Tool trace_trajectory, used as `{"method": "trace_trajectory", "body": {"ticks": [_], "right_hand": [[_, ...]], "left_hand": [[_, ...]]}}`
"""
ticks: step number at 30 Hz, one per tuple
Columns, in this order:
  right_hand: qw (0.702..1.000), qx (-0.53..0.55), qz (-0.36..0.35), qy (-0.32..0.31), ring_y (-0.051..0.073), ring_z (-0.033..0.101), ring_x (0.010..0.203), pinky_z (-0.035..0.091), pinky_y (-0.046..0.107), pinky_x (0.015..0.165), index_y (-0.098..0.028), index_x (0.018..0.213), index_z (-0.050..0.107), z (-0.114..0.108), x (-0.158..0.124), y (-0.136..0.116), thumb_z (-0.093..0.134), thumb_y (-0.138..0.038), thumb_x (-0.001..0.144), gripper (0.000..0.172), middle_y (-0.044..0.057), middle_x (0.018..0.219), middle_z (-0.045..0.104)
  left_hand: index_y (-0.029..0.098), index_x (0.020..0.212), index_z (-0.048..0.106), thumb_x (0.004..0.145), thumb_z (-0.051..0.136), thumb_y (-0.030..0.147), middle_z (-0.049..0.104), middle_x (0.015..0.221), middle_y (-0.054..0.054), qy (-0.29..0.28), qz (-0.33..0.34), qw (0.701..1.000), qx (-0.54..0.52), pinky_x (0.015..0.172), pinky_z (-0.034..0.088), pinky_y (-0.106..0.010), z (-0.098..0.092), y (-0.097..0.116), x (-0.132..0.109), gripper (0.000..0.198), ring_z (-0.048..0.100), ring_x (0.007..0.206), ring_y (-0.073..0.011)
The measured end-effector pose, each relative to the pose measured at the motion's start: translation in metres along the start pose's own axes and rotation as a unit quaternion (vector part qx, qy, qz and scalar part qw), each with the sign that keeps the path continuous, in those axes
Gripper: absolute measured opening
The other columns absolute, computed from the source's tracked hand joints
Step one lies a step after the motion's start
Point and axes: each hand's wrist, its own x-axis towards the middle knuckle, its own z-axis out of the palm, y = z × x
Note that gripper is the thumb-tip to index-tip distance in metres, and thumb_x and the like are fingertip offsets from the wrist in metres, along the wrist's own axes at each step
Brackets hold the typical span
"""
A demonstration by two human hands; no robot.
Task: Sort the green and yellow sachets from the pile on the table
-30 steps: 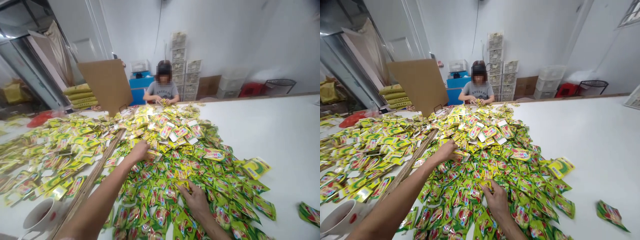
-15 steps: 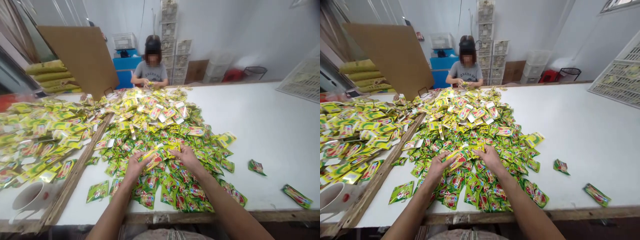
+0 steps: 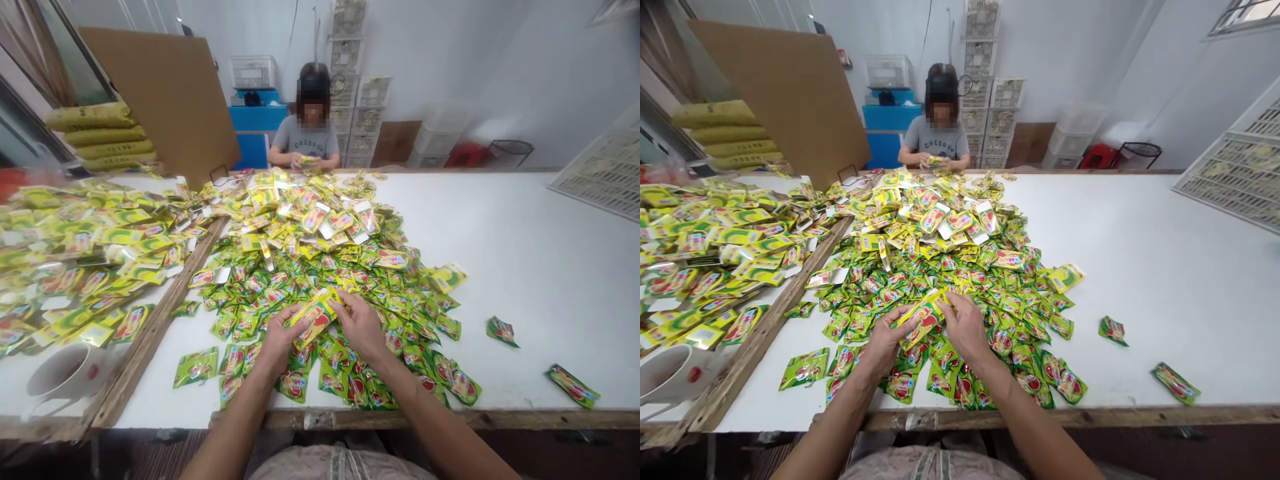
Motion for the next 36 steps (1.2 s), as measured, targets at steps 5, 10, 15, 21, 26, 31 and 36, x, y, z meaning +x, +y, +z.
{"method": "trace_trajectory", "body": {"ticks": [5, 10, 15, 21, 26, 31, 36], "right_hand": [[1.000, 0.010, 0.013, 0.024, 0.019, 0.056, 0.073, 0.044, 0.032, 0.071, -0.019, 0.083, 0.065, 0.000, -0.004, -0.002, 0.059, -0.043, 0.074, 0.026, 0.005, 0.080, 0.063], [0.999, 0.001, 0.027, 0.017, 0.020, 0.056, 0.077, 0.042, 0.034, 0.077, -0.021, 0.073, 0.064, -0.002, -0.003, -0.006, 0.065, -0.044, 0.069, 0.024, 0.005, 0.079, 0.064], [0.998, 0.033, 0.043, -0.025, 0.020, 0.057, 0.076, 0.043, 0.033, 0.074, -0.020, 0.068, 0.063, 0.000, -0.006, -0.005, 0.059, -0.040, 0.073, 0.021, 0.005, 0.080, 0.063], [0.995, 0.042, 0.079, -0.040, 0.020, 0.055, 0.084, 0.043, 0.033, 0.078, -0.020, 0.072, 0.065, -0.009, -0.008, 0.000, 0.067, -0.036, 0.065, 0.018, 0.004, 0.080, 0.060], [0.998, 0.017, 0.036, -0.050, 0.019, 0.055, 0.077, 0.042, 0.033, 0.075, -0.020, 0.064, 0.065, -0.007, -0.008, -0.001, 0.068, -0.030, 0.065, 0.011, 0.004, 0.075, 0.060], [0.987, 0.092, 0.031, -0.126, 0.020, 0.056, 0.094, 0.041, 0.033, 0.084, -0.021, 0.077, 0.070, -0.005, -0.014, -0.012, 0.056, -0.027, 0.077, 0.016, 0.005, 0.090, 0.065], [0.976, 0.093, 0.042, -0.193, 0.020, 0.056, 0.086, 0.042, 0.031, 0.078, -0.021, 0.081, 0.072, -0.002, -0.017, -0.023, 0.063, -0.038, 0.075, 0.020, 0.002, 0.086, 0.066]], "left_hand": [[0.015, 0.091, 0.068, 0.054, 0.081, 0.027, 0.072, 0.085, -0.006, -0.003, -0.029, 0.999, -0.027, 0.070, 0.050, -0.027, 0.003, 0.003, -0.006, 0.041, 0.066, 0.071, -0.0169], [0.014, 0.084, 0.069, 0.049, 0.083, 0.029, 0.071, 0.070, -0.004, 0.013, -0.071, 0.995, -0.072, 0.068, 0.052, -0.030, 0.007, 0.010, -0.011, 0.040, 0.066, 0.063, -0.0180], [0.015, 0.084, 0.069, 0.051, 0.082, 0.027, 0.072, 0.074, -0.004, 0.039, -0.052, 0.997, -0.050, 0.066, 0.052, -0.027, 0.008, 0.007, -0.009, 0.037, 0.066, 0.063, -0.0165], [0.015, 0.082, 0.069, 0.049, 0.083, 0.028, 0.072, 0.072, -0.005, 0.028, -0.076, 0.995, -0.052, 0.059, 0.053, -0.028, 0.004, 0.015, -0.008, 0.038, 0.066, 0.059, -0.0173], [0.013, 0.081, 0.068, 0.046, 0.084, 0.026, 0.071, 0.067, -0.005, 0.031, -0.095, 0.993, -0.065, 0.056, 0.051, -0.026, 0.010, 0.018, -0.011, 0.041, 0.064, 0.054, -0.0155], [0.013, 0.077, 0.067, 0.042, 0.085, 0.025, 0.070, 0.062, -0.004, 0.053, -0.099, 0.990, -0.080, 0.052, 0.049, -0.025, 0.013, 0.014, -0.010, 0.041, 0.062, 0.051, -0.0149], [0.014, 0.077, 0.067, 0.051, 0.081, 0.029, 0.070, 0.073, -0.003, 0.053, -0.045, 0.997, -0.041, 0.058, 0.050, -0.025, 0.011, 0.012, -0.009, 0.034, 0.063, 0.060, -0.0154]]}}
